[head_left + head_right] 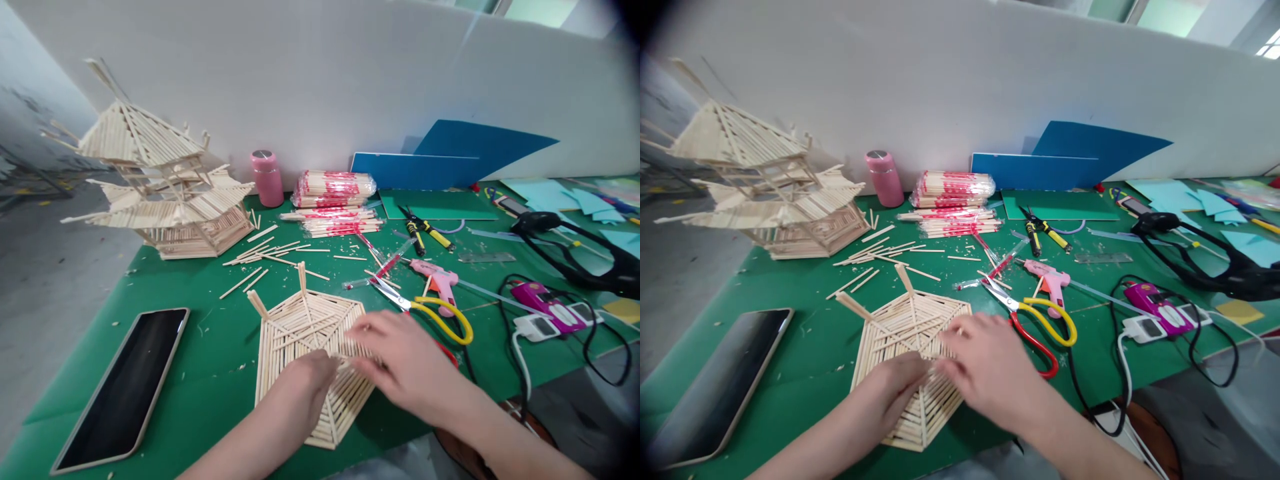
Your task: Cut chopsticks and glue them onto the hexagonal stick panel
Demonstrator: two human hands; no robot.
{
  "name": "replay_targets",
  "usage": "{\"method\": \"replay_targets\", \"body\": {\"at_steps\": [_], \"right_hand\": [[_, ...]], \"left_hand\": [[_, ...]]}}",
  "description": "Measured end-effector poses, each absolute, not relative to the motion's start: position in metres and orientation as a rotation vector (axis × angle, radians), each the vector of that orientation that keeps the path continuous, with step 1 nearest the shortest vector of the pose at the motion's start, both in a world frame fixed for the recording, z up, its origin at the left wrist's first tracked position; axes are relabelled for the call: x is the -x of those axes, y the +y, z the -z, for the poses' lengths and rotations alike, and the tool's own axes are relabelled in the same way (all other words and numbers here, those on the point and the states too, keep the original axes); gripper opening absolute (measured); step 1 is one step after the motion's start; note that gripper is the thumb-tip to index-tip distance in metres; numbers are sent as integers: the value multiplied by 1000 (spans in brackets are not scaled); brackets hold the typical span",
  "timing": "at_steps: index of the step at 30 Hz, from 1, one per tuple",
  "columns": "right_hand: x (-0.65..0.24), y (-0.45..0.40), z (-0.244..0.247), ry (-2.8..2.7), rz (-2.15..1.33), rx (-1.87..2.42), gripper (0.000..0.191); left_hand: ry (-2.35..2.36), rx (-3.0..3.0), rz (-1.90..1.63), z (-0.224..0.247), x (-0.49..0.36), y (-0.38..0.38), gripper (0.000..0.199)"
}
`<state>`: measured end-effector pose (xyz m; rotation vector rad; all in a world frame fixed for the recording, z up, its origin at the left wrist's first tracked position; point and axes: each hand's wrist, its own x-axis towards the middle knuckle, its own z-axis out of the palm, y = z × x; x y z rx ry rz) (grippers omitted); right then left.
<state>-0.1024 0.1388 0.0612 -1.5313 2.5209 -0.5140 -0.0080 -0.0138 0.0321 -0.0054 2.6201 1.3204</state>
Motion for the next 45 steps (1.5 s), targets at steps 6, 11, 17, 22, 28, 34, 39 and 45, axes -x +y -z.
{"method": "replay_targets", "body": {"at_steps": [6,11,17,22,28,34,39,45], "right_hand": [[143,204,-38,3151,697,917,22],[147,242,10,3165,451,816,24],[153,240,29,3216,213,832,30],[155,240,19,3183,108,811,28],[132,235,-15,3063,664,594,36],[109,222,-30,2367,1204,369,41],[96,200,-37,2151,1061,438,62],[95,186,-51,1993,1093,458,61]], "left_hand": [[1935,469,-1985,-23,16,-15,27],[1581,671,-2276,-14,18,-12,21],[1410,730,-2427,-13,18,-11,18],[1307,723,-2523,-17,20,-15,17],[1313,749,-2537,-17,22,-17,17],[1450,716,-2532,-23,23,-17,17],[1544,697,-2505,-30,22,-20,19],[1722,655,-2371,-36,22,-20,22]]}}
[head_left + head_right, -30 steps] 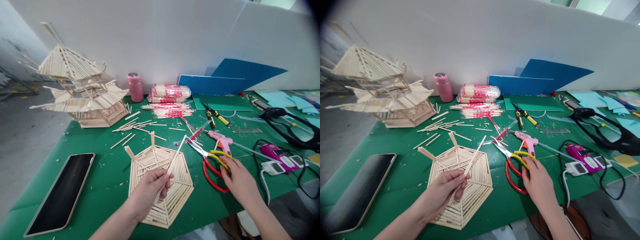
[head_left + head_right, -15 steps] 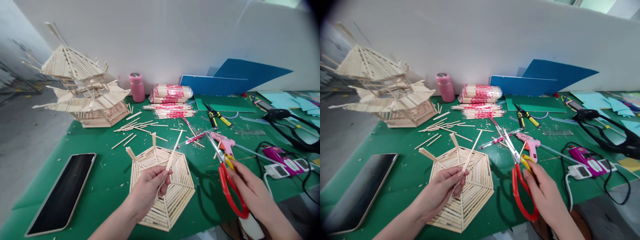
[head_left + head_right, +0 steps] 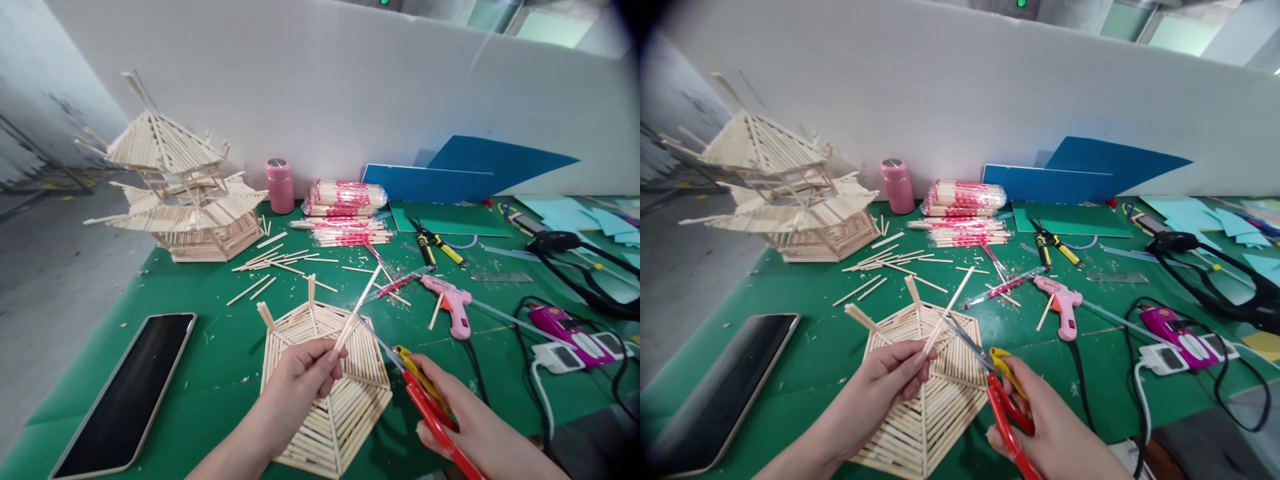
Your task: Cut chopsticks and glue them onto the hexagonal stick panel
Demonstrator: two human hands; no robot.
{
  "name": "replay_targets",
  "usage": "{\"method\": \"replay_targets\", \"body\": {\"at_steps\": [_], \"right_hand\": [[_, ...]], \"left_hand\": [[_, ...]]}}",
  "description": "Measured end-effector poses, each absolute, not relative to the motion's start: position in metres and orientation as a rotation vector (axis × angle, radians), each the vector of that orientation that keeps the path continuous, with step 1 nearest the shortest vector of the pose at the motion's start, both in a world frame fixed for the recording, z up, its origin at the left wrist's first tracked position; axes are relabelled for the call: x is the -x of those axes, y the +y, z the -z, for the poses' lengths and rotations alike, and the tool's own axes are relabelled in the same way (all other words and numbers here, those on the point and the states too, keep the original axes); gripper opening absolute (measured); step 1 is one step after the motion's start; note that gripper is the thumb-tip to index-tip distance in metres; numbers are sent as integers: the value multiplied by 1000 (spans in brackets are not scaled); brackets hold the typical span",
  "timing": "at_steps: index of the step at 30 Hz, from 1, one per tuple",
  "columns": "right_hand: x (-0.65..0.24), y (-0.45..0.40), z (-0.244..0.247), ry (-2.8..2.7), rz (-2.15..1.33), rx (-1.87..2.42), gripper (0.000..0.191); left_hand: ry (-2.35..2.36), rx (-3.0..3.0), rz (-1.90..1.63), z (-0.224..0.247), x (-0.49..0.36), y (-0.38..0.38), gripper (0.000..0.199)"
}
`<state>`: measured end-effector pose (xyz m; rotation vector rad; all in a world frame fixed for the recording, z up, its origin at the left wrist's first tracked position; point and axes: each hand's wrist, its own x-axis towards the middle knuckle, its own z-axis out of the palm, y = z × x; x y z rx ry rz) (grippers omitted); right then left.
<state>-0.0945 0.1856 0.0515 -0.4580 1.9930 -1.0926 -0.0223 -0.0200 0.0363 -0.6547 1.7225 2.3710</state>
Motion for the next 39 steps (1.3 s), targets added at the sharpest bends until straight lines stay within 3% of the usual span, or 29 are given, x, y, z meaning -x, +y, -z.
{"method": "replay_targets", "body": {"at_steps": [12,25,35,39], "right_hand": [[96,177,-52,1690,1135,287,61],[99,180,-57,1827,1062,438,46],[93,184,-46,1959,941,468,55],[85,184,-39,1960,1029,372,45]], "left_hand": [[1874,489,-2182,-38,22,-19,27],[1975,387,-2005,-40,22,-27,28],[2037,261,-1901,-49,23,-29,27],[2058,211,-1884,-54,21,-30,29]]}}
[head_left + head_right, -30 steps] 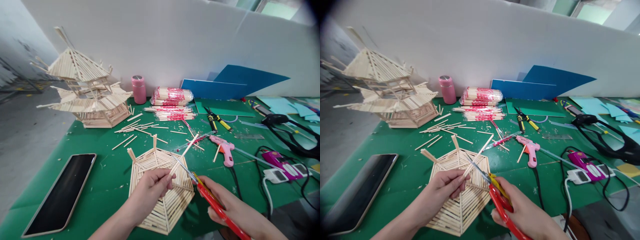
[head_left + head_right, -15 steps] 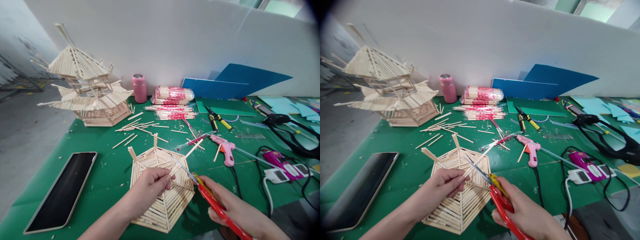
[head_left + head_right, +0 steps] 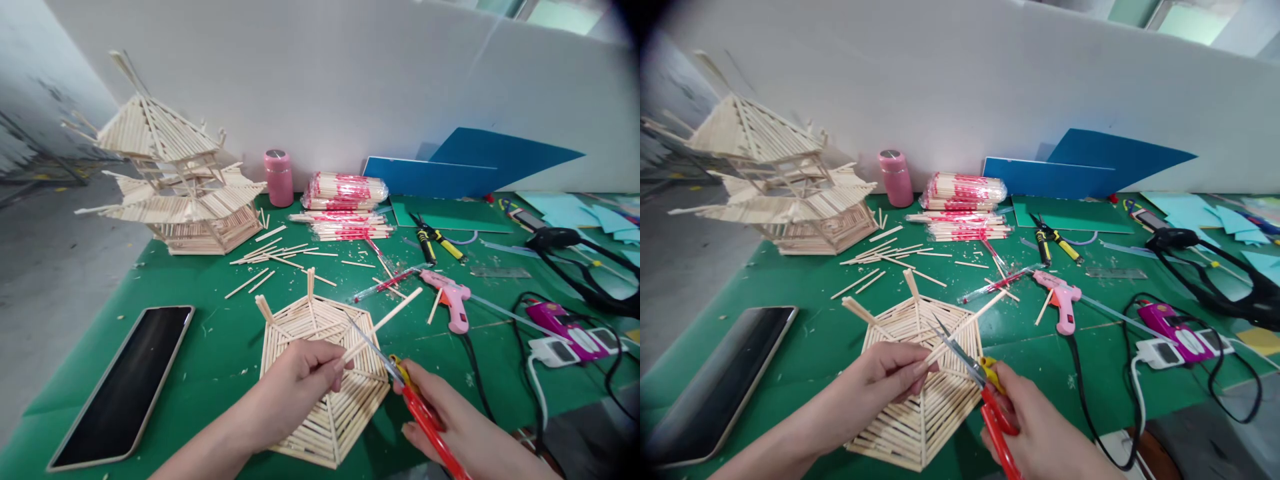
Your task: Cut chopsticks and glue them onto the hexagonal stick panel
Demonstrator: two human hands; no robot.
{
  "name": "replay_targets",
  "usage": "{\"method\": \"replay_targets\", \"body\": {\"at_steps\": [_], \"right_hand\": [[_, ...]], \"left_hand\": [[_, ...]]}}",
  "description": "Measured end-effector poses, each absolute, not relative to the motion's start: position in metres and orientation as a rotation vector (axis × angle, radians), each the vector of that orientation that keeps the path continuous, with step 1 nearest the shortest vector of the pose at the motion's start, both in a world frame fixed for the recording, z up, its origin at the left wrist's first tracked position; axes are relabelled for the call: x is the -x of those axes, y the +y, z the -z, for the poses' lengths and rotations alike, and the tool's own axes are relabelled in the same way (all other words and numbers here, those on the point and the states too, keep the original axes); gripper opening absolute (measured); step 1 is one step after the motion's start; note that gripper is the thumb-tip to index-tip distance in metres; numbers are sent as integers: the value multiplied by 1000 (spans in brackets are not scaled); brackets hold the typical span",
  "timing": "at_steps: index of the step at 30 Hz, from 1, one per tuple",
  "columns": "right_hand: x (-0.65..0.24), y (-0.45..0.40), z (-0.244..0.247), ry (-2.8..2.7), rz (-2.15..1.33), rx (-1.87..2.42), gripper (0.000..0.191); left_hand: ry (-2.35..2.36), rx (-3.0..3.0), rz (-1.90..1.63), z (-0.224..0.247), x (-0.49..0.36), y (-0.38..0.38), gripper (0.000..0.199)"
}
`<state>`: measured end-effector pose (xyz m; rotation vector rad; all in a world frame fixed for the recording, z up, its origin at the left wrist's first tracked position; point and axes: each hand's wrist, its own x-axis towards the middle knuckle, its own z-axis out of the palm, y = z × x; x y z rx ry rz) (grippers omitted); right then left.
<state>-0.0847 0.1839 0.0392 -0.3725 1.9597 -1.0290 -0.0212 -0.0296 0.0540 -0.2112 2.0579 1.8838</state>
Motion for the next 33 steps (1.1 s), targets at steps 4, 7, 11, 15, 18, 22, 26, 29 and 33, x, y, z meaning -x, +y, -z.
{"method": "replay_targets", "body": {"at_steps": [4,7,11,15,18,22,26,29,33], "right_hand": [[80,184,-36,1983,1097,429,36],[78,182,-37,1987,1129,442,35],[75,177,-39,1971,1174,386,39],[74,177,-41,1897,1203,304,45],[76,180,-41,1825,1230,228,49],[79,183,-39,1815,1254,198,57],[81,180,-43,1783,1251,210,58],[81,175,-48,1764,1317,114,57],[79,170,-53,1691,1369,-6,59]], "left_hand": [[2098,193,-1865,-60,20,-30,28],[2101,186,-1875,-62,19,-29,27],[2126,183,-1854,-61,17,-29,29],[2256,146,-1774,-59,16,-28,30],[2480,92,-1643,-58,17,-27,30],[2759,56,-1452,-59,19,-24,28],[2967,34,-1197,-57,20,-19,26],[3135,18,-854,-53,19,-16,32],[3310,-138,-335,-49,17,-12,41]]}}
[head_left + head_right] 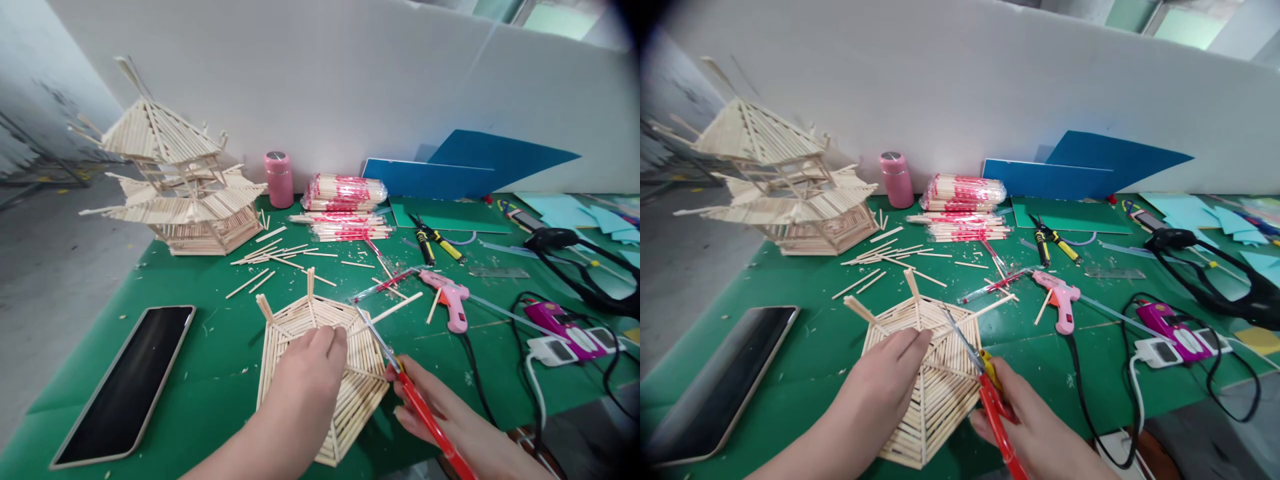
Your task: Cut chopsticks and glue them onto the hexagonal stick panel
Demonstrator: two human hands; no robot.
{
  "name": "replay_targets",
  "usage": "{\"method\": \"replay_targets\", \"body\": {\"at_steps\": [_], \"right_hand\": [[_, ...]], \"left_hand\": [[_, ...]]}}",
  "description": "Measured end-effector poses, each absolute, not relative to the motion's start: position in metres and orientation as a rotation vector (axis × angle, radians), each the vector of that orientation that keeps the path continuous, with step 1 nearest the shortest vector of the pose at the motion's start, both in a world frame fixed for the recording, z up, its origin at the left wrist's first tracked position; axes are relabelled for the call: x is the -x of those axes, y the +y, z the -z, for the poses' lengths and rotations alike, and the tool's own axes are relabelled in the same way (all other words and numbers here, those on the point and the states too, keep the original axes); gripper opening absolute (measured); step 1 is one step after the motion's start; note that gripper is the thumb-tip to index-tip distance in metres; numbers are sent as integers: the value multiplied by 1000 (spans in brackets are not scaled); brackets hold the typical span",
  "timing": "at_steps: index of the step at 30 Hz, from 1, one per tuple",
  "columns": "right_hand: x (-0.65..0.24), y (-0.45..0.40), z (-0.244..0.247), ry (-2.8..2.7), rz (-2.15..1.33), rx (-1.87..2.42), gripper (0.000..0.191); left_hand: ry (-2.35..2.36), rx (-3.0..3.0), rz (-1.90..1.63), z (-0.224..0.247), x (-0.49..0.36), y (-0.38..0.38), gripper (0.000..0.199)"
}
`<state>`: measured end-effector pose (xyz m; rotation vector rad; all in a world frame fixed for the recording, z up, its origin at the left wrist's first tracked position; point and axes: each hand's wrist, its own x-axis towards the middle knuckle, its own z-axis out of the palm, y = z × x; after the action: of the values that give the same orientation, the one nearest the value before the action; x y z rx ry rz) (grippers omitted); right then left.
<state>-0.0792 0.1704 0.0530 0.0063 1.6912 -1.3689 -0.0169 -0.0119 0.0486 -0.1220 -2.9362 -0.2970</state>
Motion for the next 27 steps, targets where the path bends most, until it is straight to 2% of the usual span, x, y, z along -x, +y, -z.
{"method": "replay_targets", "body": {"at_steps": [6,11,22,27], "right_hand": [[76,165,-58,1592,1457,-79,55],[80,163,-62,1698,1401,154,46],[77,173,-40,1858,1291,283,37],[78,168,-41,1891,1294,314,39]], "left_hand": [[-2916,164,-20,-52,18,-5,38],[-2897,162,-87,-53,19,-4,36],[-2844,165,-71,-47,14,-3,38],[-2858,194,14,-44,17,-8,39]]}}
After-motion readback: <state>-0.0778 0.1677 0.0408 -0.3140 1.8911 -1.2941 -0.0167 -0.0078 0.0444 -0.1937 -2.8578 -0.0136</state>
